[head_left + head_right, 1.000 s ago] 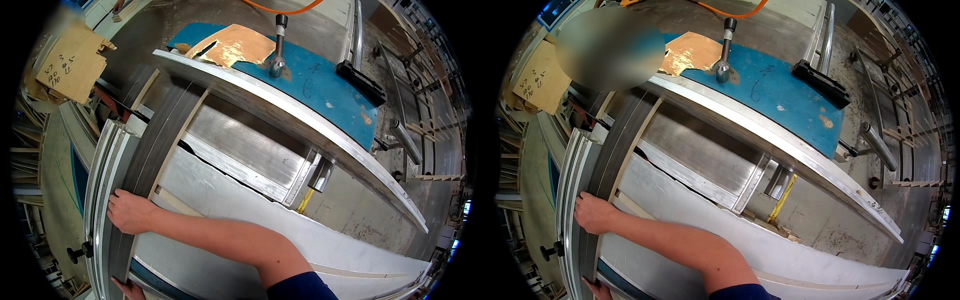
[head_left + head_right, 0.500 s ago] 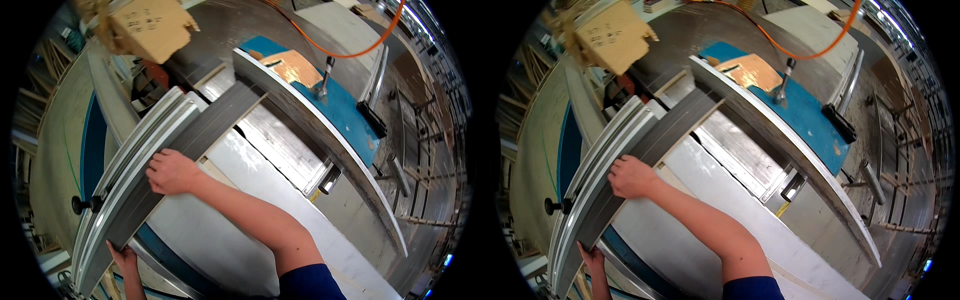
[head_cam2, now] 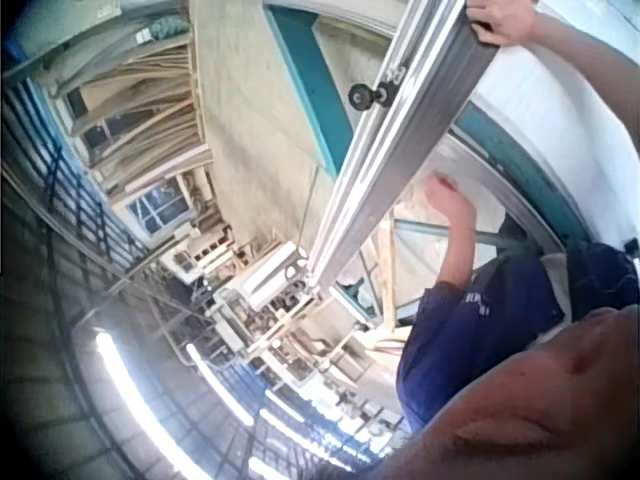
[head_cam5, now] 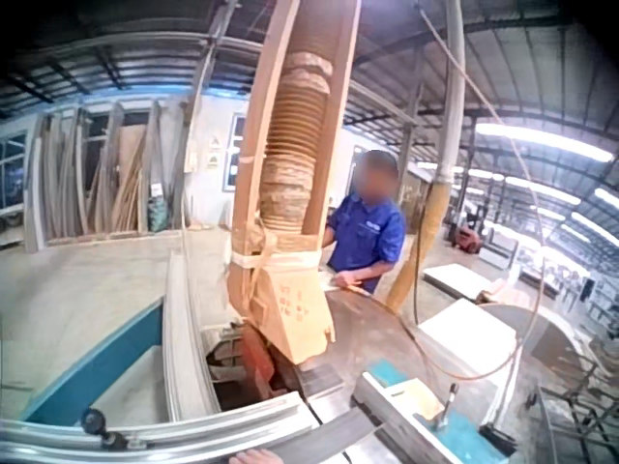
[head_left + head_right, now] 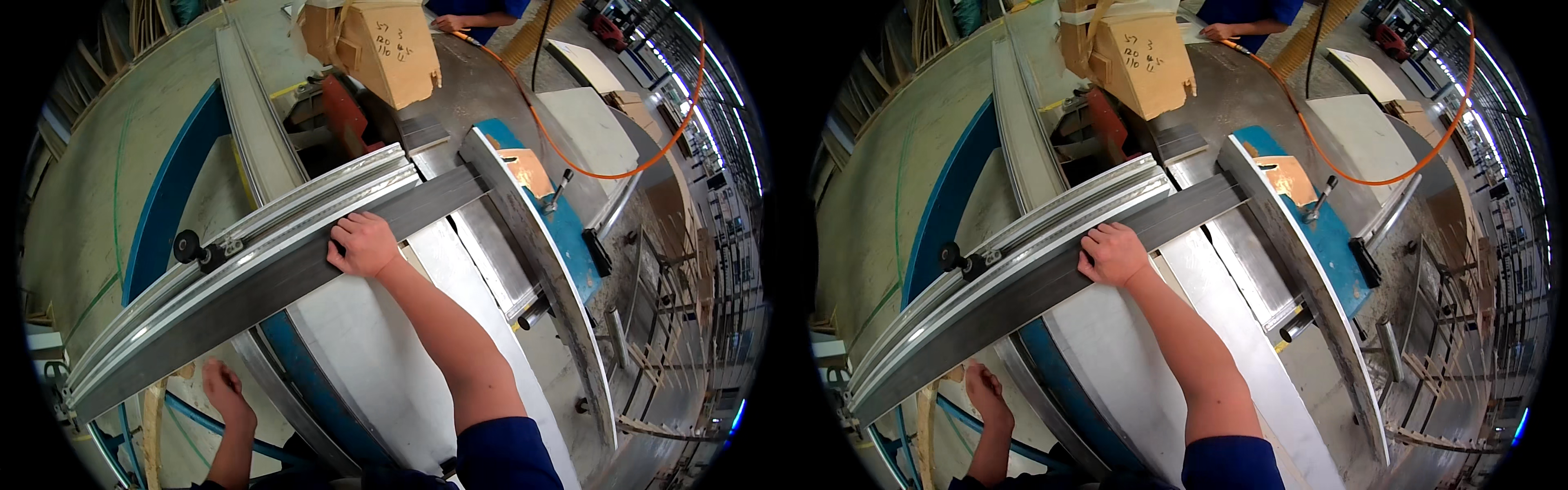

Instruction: The person receives a long wooden plank from a coworker and positions it on a table saw. They then push the plank through the saw blade to cut it, repeating this process for multiple pieces of wood. The person handles the wood with both hands to guide it along the saw's track.

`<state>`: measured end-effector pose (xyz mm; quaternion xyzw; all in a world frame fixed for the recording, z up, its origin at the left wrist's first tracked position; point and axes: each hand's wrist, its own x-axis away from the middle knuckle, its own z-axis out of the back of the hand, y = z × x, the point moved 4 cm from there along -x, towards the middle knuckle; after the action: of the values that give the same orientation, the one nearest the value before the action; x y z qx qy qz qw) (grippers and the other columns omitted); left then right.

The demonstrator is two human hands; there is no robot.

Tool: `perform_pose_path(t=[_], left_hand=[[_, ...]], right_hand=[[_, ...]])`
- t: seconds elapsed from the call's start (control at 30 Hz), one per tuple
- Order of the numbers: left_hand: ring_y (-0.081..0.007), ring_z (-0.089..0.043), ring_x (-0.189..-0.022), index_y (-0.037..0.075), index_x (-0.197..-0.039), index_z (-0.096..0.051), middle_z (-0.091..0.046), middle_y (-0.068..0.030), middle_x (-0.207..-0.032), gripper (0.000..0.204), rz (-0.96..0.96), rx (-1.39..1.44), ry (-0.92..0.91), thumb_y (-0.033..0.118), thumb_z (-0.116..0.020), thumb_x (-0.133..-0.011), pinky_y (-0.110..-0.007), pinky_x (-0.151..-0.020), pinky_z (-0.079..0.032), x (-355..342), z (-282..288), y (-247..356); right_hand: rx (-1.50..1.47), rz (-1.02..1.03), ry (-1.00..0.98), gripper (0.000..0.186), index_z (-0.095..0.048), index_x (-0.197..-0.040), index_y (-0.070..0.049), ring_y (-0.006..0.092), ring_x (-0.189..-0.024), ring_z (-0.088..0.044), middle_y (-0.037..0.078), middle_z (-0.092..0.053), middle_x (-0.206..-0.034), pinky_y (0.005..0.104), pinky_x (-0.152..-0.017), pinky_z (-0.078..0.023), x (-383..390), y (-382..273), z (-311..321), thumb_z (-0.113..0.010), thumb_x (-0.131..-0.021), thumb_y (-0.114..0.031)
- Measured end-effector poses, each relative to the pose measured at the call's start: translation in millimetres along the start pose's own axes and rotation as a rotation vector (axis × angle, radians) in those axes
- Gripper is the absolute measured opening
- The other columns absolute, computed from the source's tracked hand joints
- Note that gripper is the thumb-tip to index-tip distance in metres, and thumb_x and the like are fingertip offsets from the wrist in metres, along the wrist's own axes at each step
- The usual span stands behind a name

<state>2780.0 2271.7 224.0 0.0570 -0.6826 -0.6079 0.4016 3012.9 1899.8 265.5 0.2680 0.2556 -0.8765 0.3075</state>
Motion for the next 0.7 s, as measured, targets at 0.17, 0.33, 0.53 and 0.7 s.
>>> perform_pose_path(t=[0.17,0.33,0.53,0.7], left_hand=[[-0.0230,-0.066,-0.094,-0.003,-0.115,-0.067,-0.067,-0.0128,-0.106,0.019,-1.109,-0.496,-0.520,0.002,-0.071,-0.097,-0.033,-0.087,-0.053,46.8,-170.4,148.9],[-0.0380,-0.067,-0.111,0.000,-0.123,-0.070,-0.074,-0.0188,-0.114,0.033,-1.233,-0.963,-0.217,0.027,-0.068,-0.106,-0.046,-0.101,-0.050,-39.0,-268.7,153.1],[-0.0366,-0.068,-0.107,0.002,-0.113,-0.073,-0.075,-0.0168,-0.109,0.039,-1.144,-1.152,-0.113,0.039,-0.061,-0.110,-0.047,-0.096,-0.049,-51.5,-287.3,148.1],[-0.0337,-0.068,-0.103,0.002,-0.107,-0.074,-0.075,-0.0142,-0.105,0.038,-1.233,-1.097,-0.064,0.039,-0.064,-0.108,-0.046,-0.093,-0.049,-70.4,-294.9,154.4]], right_hand=[[0.019,0.017,-0.024,0.015,-0.064,-0.076,-0.011,0.0255,-0.075,-0.064,0.004,-0.060,-0.075,0.0390,-0.069,-0.051,-0.4,3.1,0.3,-0.075,-0.080,-0.020],[0.004,0.004,-0.044,0.017,-0.062,-0.076,-0.011,0.0261,-0.077,-0.064,0.004,-0.060,-0.076,0.0393,-0.070,-0.052,-4.7,1.4,0.6,-0.075,-0.080,-0.020],[-0.003,0.006,-0.045,0.020,-0.060,-0.075,-0.009,0.0265,-0.079,-0.064,0.006,-0.060,-0.077,0.0395,-0.073,-0.052,-9.6,8.0,-8.8,-0.075,-0.081,-0.021],[0.006,0.003,-0.049,0.021,-0.060,-0.074,-0.009,0.0268,-0.079,-0.064,0.006,-0.060,-0.077,0.0394,-0.074,-0.052,-25.1,18.7,-19.0,-0.075,-0.081,-0.021]])
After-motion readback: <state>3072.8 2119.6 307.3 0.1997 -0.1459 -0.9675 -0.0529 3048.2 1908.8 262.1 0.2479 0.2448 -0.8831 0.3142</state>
